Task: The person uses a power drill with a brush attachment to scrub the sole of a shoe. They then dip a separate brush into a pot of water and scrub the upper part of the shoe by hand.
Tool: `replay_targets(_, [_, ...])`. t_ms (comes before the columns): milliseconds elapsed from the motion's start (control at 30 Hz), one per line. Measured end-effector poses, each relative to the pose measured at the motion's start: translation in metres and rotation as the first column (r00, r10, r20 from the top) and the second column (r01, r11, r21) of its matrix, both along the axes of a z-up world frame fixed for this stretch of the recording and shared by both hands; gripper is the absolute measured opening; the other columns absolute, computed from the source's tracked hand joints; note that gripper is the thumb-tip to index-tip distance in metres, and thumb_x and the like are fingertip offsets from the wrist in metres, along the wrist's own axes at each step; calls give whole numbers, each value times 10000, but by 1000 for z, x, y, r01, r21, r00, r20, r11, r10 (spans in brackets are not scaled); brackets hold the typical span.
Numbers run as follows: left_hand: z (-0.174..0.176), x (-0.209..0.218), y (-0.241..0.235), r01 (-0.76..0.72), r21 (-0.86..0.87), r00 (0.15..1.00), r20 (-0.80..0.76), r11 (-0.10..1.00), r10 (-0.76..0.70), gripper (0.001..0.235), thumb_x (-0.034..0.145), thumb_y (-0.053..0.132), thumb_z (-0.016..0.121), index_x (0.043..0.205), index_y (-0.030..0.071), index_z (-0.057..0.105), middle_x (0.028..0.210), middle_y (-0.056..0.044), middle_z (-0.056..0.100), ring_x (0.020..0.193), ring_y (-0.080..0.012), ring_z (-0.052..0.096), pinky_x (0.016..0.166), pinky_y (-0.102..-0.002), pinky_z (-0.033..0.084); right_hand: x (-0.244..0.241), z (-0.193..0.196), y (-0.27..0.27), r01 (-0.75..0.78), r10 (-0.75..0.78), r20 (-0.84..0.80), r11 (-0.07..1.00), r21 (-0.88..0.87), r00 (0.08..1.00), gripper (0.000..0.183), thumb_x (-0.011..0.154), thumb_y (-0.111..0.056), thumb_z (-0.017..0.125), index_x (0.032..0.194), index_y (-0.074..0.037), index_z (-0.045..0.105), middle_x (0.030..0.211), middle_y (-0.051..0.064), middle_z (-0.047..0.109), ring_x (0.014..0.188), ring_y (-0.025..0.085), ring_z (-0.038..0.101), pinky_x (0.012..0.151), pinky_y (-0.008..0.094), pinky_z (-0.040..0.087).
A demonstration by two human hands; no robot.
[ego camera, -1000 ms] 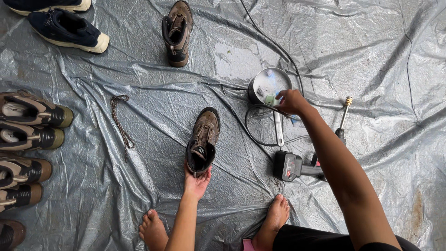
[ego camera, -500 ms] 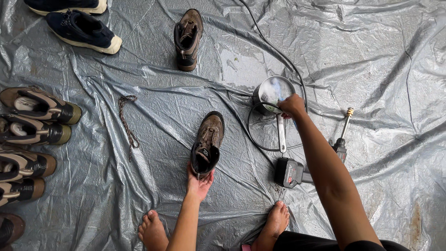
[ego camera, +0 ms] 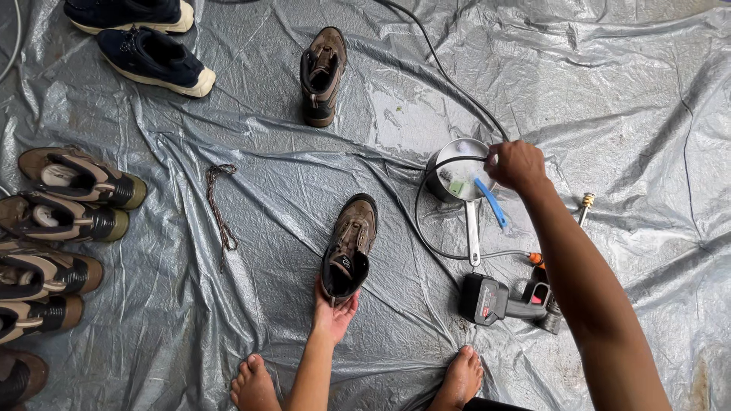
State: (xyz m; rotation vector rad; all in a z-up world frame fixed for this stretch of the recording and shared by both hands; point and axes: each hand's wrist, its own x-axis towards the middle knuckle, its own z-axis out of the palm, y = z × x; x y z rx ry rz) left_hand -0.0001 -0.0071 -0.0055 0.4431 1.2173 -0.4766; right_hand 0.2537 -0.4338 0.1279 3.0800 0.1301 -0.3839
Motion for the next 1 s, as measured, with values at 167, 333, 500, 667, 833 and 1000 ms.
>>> replay_targets(167, [-7, -12, -3, -8, -8, 1000, -24, 1000, 8, 934, 878, 717, 661, 1286, -123, 661, 1192, -327, 711, 991, -316, 693, 846, -355, 592, 24, -36, 10, 72, -72, 14, 997, 9, 997, 380, 974, -390, 584, 1166, -100, 738, 1171, 146, 691, 907, 286, 619, 741, 393, 429])
replay_targets(333, [-10, -17, 5, -20, 5, 999, -29, 1000, 20, 907, 881, 706, 665, 1273, -113, 673, 1204, -329, 722, 989, -317, 703, 847, -357, 590, 49, -64, 90, 140, -142, 41, 989, 41, 989, 449, 1034, -369, 486, 1180, -24, 734, 1222, 209, 696, 1089, 350, 621, 958, 460, 427])
replay_targets(500, [-95, -145, 91, 244, 375, 968, -147, 894, -203, 797, 937, 666, 612, 1266, -56, 694, 1212, -278, 741, 1031, -322, 705, 894, -380, 562, 42, -85, 97, 282, -303, 105, 943, 179, 947, 436, 1024, -341, 470, 1126, -12, 738, 1166, 207, 713, 1113, 370, 640, 1014, 488, 446])
replay_targets(667, [-129, -196, 188, 600, 526, 557, -816, -603, -158, 574, 1154, 562, 379, 1286, 143, 748, 1236, -82, 789, 1223, -345, 666, 1101, -465, 434, -2, -46, 77, 392, -606, 165, 675, 625, 778, 181, 837, -281, 649, 875, -143, 760, 818, 52, 766, 771, 299, 706, 721, 439, 524])
replay_targets(833, [-120, -202, 183, 489, 372, 388, -903, -789, -185, 464, 1148, 487, 314, 1401, 244, 618, 1419, 18, 685, 1189, -320, 679, 1069, -489, 488, -39, -58, 62, 631, -635, -165, 634, 447, 755, 353, 995, -369, 744, 809, -71, 710, 769, 110, 733, 734, 242, 682, 668, 400, 543])
replay_targets(1000, [-107, -197, 176, 278, 265, 536, -840, -923, -79, 217, 1116, 376, 505, 1210, 232, 639, 1154, -22, 723, 926, -313, 714, 780, -488, 535, -30, -74, 67, 706, -660, -254, 679, 203, 707, 638, 972, -618, 726, 1049, 0, 587, 1003, 183, 699, 866, 309, 656, 717, 450, 578])
